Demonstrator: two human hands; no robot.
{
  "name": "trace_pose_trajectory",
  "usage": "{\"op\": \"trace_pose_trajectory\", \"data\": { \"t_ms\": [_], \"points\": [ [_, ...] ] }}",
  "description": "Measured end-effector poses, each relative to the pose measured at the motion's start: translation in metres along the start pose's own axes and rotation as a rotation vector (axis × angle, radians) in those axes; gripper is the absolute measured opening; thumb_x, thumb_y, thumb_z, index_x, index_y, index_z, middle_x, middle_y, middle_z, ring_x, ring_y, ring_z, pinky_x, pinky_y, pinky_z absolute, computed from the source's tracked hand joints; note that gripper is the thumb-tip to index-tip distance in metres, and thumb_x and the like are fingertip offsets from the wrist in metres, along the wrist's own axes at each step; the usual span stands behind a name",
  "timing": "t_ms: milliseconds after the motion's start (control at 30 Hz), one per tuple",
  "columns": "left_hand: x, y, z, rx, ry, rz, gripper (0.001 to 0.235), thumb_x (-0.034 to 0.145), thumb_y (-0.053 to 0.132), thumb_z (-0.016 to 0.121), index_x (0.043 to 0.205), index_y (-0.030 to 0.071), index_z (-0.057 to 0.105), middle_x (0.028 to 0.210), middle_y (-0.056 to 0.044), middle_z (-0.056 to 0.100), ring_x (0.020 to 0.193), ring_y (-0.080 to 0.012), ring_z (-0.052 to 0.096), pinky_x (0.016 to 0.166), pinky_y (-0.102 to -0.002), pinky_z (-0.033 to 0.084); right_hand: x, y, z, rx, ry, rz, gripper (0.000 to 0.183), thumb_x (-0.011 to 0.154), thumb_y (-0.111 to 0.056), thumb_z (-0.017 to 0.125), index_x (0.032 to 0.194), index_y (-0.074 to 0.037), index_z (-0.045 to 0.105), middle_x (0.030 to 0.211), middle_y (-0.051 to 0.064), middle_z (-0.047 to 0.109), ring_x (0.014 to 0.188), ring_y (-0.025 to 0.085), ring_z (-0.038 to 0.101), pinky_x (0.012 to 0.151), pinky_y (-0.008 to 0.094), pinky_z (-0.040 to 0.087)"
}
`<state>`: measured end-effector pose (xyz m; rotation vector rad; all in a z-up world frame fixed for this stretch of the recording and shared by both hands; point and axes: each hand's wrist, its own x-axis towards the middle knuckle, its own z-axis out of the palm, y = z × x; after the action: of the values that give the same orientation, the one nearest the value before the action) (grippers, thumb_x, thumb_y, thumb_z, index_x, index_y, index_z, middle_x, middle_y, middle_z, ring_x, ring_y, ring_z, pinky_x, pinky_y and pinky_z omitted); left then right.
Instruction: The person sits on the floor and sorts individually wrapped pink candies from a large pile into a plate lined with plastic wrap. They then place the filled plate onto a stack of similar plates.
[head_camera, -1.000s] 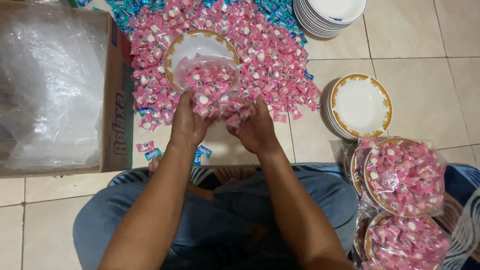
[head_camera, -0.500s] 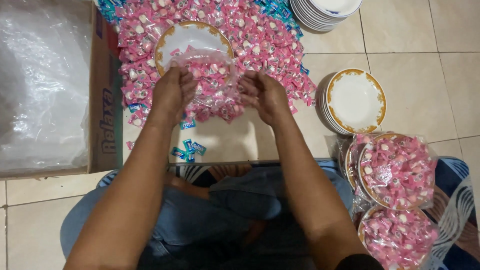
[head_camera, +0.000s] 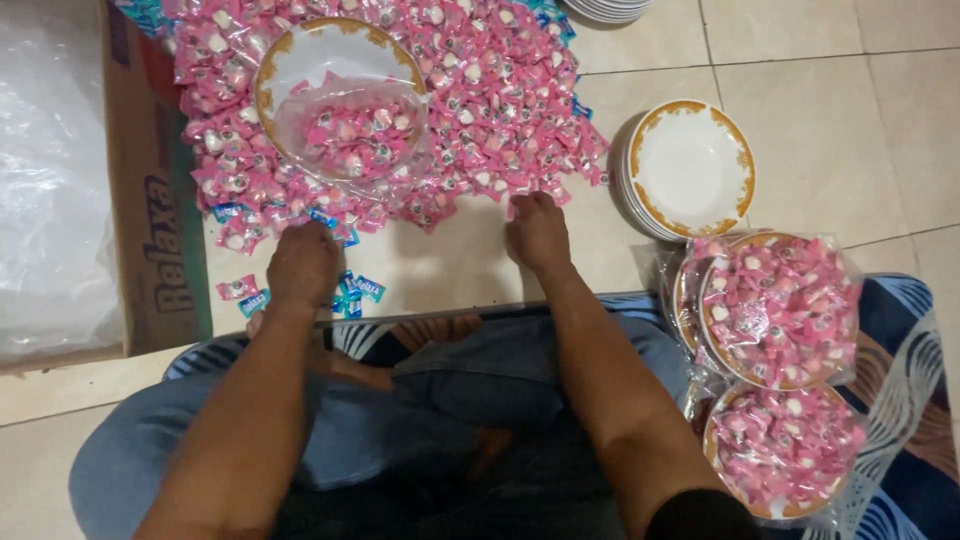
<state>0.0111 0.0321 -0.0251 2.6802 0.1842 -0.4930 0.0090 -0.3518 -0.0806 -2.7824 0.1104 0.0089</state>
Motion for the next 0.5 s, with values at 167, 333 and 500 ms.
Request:
{"op": "trace_pose_trajectory", "data": {
  "t_ms": [167, 333, 500],
  "points": [
    [0.011, -0.013, 0.004, 0.003, 0.101, -0.018, 0.025, 0.099, 0.031, 0.058, 0.114, 0.013, 0.068, 0.114, -0.016, 0.061, 0.103, -0.0429, 0.070, 0.085, -0.054, 0.059, -0.010, -0.036, -0.013, -0.051, -0.127, 0.050, 0.017, 0.091, -0.014, 0.056, 0.106, -0.008, 0.061, 0.112, 0.019, 0.059, 0.095, 0.046, 0.070, 0.080, 0.053, 0.061],
    [0.005, -0.006, -0.023, -0.036, 0.331, -0.132, 0.022, 0.099, 0.027, 0.062, 0.116, 0.013, 0.060, 0.119, -0.015, 0.053, 0.107, -0.0436, 0.063, 0.086, -0.056, 0.057, -0.014, -0.064, -0.039, 0.106, -0.358, 0.178, 0.027, 0.090, -0.017, 0.050, 0.117, -0.015, 0.047, 0.117, 0.020, 0.060, 0.106, 0.050, 0.067, 0.093, 0.057, 0.054],
    [0.015, -0.026, -0.015, -0.103, 0.475, -0.257, 0.045, 0.096, 0.016, 0.072, 0.135, 0.014, 0.050, 0.147, -0.021, 0.029, 0.118, -0.0527, 0.056, 0.086, -0.073, 0.052, -0.013, -0.081, -0.041, 0.152, -0.357, 0.044, 0.036, 0.097, -0.012, 0.050, 0.133, -0.017, 0.054, 0.111, 0.013, 0.064, 0.109, 0.036, 0.067, 0.094, 0.049, 0.055]
  ]
}}
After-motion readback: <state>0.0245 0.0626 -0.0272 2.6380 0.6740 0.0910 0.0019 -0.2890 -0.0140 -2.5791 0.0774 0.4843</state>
